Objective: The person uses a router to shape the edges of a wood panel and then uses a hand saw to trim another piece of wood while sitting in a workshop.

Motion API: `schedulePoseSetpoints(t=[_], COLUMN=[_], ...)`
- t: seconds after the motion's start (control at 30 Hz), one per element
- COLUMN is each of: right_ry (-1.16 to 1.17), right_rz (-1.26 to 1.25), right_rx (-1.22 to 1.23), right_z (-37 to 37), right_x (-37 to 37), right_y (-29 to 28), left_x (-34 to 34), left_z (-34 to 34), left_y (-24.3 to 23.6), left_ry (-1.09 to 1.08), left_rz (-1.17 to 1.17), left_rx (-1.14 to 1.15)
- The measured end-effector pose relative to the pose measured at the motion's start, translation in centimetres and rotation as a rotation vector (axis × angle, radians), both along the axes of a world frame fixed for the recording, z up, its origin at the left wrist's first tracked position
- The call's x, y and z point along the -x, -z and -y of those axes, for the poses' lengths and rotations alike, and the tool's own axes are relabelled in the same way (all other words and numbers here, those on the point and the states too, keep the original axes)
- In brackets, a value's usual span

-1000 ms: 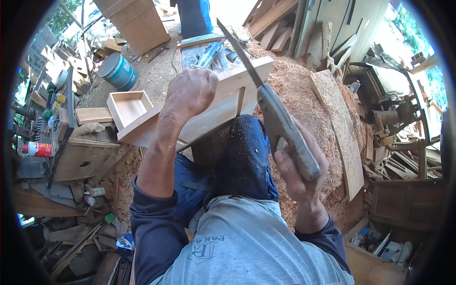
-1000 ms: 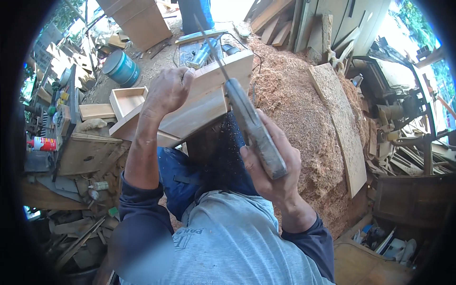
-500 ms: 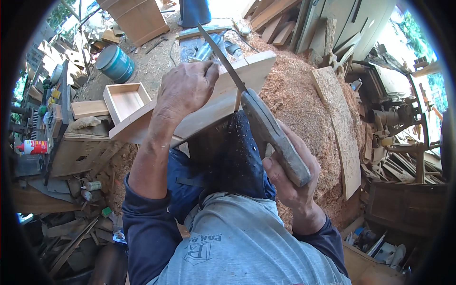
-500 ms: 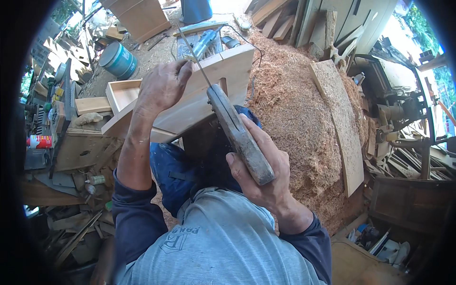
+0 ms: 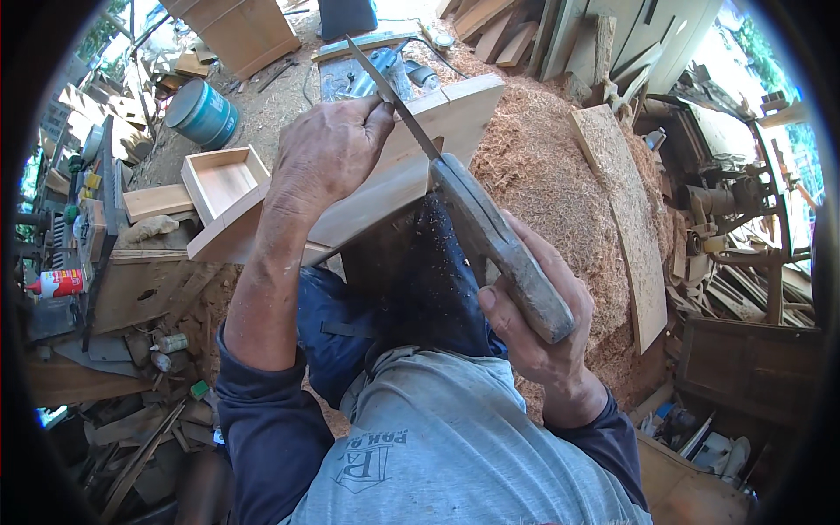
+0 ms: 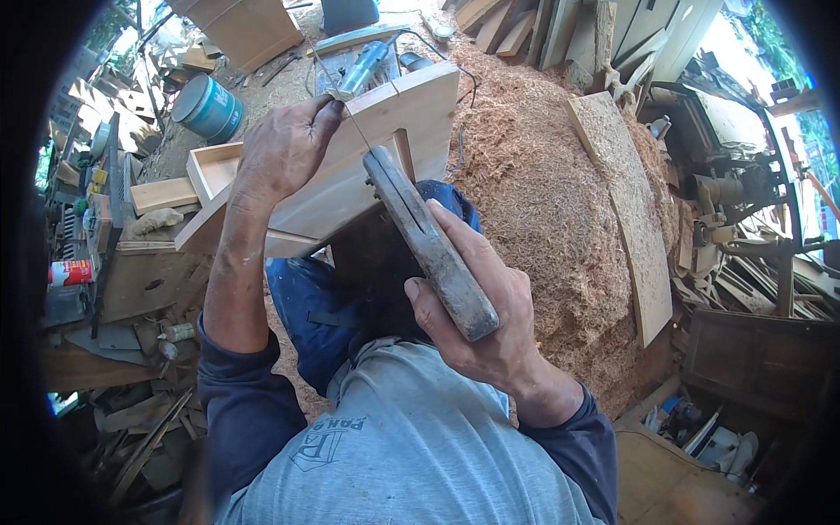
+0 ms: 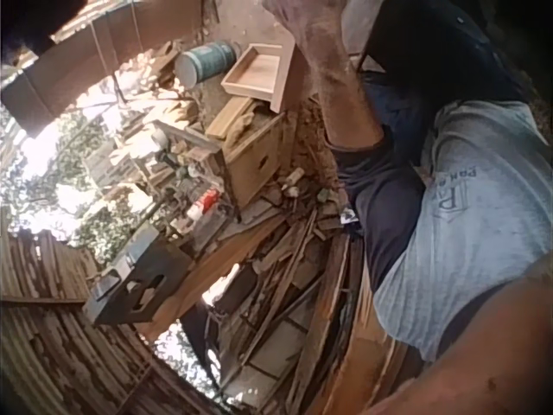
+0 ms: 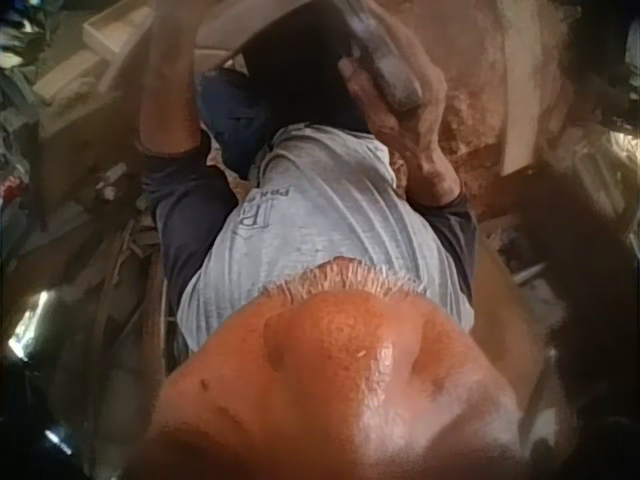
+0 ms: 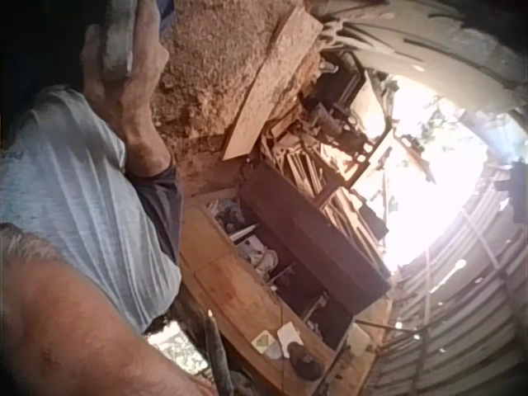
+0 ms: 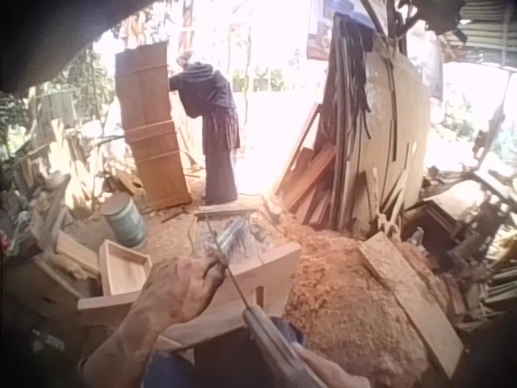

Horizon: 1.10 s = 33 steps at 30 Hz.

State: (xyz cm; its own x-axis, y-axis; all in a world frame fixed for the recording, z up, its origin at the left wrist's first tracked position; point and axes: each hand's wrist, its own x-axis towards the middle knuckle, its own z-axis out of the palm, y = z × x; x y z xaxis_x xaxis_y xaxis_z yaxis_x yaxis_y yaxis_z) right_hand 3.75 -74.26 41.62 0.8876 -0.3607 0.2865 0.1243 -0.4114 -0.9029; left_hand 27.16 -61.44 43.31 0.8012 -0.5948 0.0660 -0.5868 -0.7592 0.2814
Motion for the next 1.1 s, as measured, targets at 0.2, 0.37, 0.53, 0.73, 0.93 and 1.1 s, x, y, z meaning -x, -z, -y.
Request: schedulePoseSetpoints(t=[0.2,0.37,0.53,0.73,0.93,1.1], right_ry=[-0.048,-0.045,-0.049,-0.052,-0.018,-0.021], right_rz=[-0.050,-0.019,-0.027,-0.010,-0.051,-0.107], right_rx=[-0.091,-0.057,0.041,0.015,0.118,-0.015], right_z=[-0.3,0.0,-0.3,-0.6,-0.3,-1.4], right_x=[0.6,0.9,-2.4,1.1,-1.5,-2.7], right_y=[-1.0,-1.3,-1.9,-1.1,-1.8,-1.7], left_x=[-0.2,0.0,-0.3,0.2,1.0,0.1], left_z=[-0.1,0.0,0.0,0.4,0.5,0.0], left_y=[0.4,0.0,0.6,-0.3,0.5,0.3], left_ry=[0.020,0.025,0.024,0.040,0.063,0.001], left_rz=[-0.017,0.001,0.033,0.058,0.123,0.082], left_rx=[0.001,-0.028,-0.034,-0.064,-0.038,-0.110])
